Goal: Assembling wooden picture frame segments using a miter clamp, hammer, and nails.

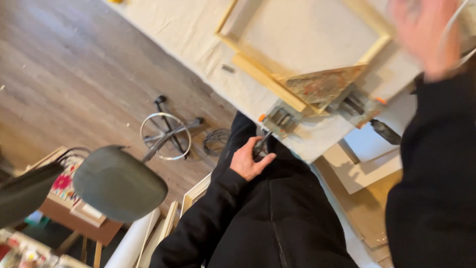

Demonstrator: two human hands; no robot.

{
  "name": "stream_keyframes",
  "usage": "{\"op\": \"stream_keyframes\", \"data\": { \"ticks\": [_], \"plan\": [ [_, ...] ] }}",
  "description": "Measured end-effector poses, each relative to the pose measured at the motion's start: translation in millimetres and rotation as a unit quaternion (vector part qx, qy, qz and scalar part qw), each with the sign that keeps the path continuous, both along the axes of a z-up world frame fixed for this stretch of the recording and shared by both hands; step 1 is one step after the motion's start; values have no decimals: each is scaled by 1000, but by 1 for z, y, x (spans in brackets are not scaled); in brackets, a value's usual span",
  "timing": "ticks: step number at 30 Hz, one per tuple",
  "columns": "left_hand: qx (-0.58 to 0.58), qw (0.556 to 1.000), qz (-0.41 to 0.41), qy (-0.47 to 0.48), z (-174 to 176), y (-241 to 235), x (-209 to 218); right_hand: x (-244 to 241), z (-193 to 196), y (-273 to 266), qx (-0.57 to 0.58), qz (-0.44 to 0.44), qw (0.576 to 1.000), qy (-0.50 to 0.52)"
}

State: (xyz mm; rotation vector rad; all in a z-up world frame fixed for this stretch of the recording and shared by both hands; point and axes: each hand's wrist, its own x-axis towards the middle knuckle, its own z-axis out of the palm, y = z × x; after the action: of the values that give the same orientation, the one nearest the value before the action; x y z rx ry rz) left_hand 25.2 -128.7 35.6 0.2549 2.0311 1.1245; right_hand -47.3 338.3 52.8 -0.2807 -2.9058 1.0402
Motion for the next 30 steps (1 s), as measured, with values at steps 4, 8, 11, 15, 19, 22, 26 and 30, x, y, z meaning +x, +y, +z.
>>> {"op": "stream_keyframes", "data": {
  "ticks": [4,8,11,15,19,22,26,30],
  "plan": [
    [-103,994,10,-37,-35,6,17,125,40,-35,-61,-64,994,-62],
    [-172,984,20,44,-44,7,19,200,-10,-20,-151,-49,953,-257],
    [-176,982,13,60,-39,12,13,221,-64,-10,-256,-14,852,-457],
    [-171,984,-2,49,-65,1,16,206,-73,-21,-293,-15,810,-509],
    [-138,990,-10,26,-96,-18,15,219,-72,-46,-165,-54,901,-397],
    [-92,995,-16,18,-114,-31,20,231,-71,-60,-104,-78,945,-301],
    [-16,980,16,-198,-99,-26,22,240,-74,-72,135,-101,963,-210],
    [71,880,51,-467,-92,-24,13,233,-63,-62,202,-102,963,-145]
  ]
}}
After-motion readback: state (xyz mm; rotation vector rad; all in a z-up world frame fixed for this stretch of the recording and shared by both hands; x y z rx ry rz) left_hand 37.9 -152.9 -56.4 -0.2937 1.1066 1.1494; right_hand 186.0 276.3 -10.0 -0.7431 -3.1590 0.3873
